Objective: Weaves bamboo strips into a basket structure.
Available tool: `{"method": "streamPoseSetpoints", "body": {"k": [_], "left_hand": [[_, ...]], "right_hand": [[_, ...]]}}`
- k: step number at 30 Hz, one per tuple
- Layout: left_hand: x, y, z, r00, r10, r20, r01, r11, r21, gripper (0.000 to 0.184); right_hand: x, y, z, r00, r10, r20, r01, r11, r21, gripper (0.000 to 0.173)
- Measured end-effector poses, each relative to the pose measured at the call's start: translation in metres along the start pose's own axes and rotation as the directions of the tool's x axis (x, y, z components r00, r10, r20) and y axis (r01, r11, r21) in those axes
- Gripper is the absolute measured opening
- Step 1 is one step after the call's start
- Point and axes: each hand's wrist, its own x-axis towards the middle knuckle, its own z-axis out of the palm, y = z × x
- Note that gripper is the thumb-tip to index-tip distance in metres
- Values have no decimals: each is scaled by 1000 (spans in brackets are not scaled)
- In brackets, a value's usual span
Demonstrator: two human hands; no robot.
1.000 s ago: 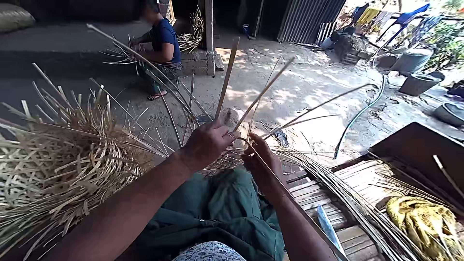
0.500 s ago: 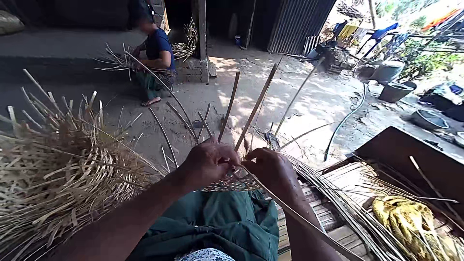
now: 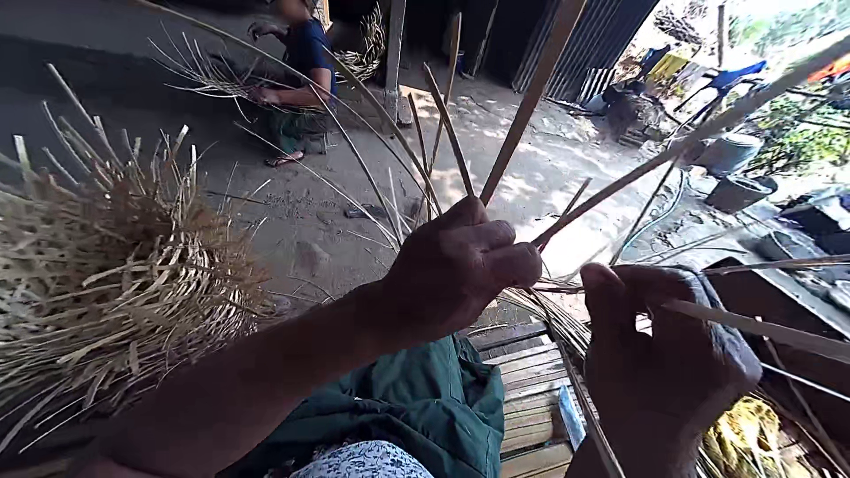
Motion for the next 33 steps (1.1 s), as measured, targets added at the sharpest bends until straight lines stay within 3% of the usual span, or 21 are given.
{"method": "streamPoseSetpoints", "body": {"k": [3,5,8,10,12,15,16,18,21,24,26,28,30,31,33], "left_hand": [[-32,-12,10,971,-161,178,202,949,-243,9],[-51,-21,12,872,-293,392,438,825,-357,6],[-72,-41,19,705,-411,578,684,610,-400,3],[-78,-54,24,667,-490,561,740,525,-421,4],[-80,-61,29,688,-560,461,723,583,-372,8],[-84,-59,48,865,-453,217,471,881,-39,30],[-85,-56,54,894,-402,199,390,916,98,46],[-84,-49,63,900,-378,219,316,909,271,65],[-77,-40,67,893,-371,253,288,905,313,54],[-73,-27,64,901,-333,278,245,919,308,47],[-73,-23,59,885,-359,295,292,924,249,48],[-71,-24,50,841,-454,294,459,887,55,54],[-65,-31,37,727,-587,357,674,711,-203,62],[-63,-35,33,660,-621,423,750,585,-310,60],[-67,-42,32,597,-605,526,799,393,-455,32]], "right_hand": [[-18,5,3,966,72,250,-78,997,12,34],[-29,23,15,864,167,475,-250,961,117,35],[-39,56,42,712,195,675,-578,709,405,19],[-43,67,54,726,151,671,-628,541,559,12],[-50,75,62,788,118,604,-566,523,637,13],[-57,78,71,891,-59,450,-246,770,588,21],[-56,75,71,893,-116,436,-148,838,525,22],[-52,62,67,881,-142,451,-46,924,380,23],[-44,35,61,862,-90,499,82,996,38,28],[-31,23,56,843,-28,537,212,935,-283,27],[-22,23,51,805,14,594,240,907,-346,21],[-11,24,43,699,106,707,185,928,-323,22],[8,31,37,496,182,849,42,972,-233,27],[17,39,37,377,182,908,-47,983,-177,29],[29,53,41,155,167,974,-279,953,-119,27]]}}
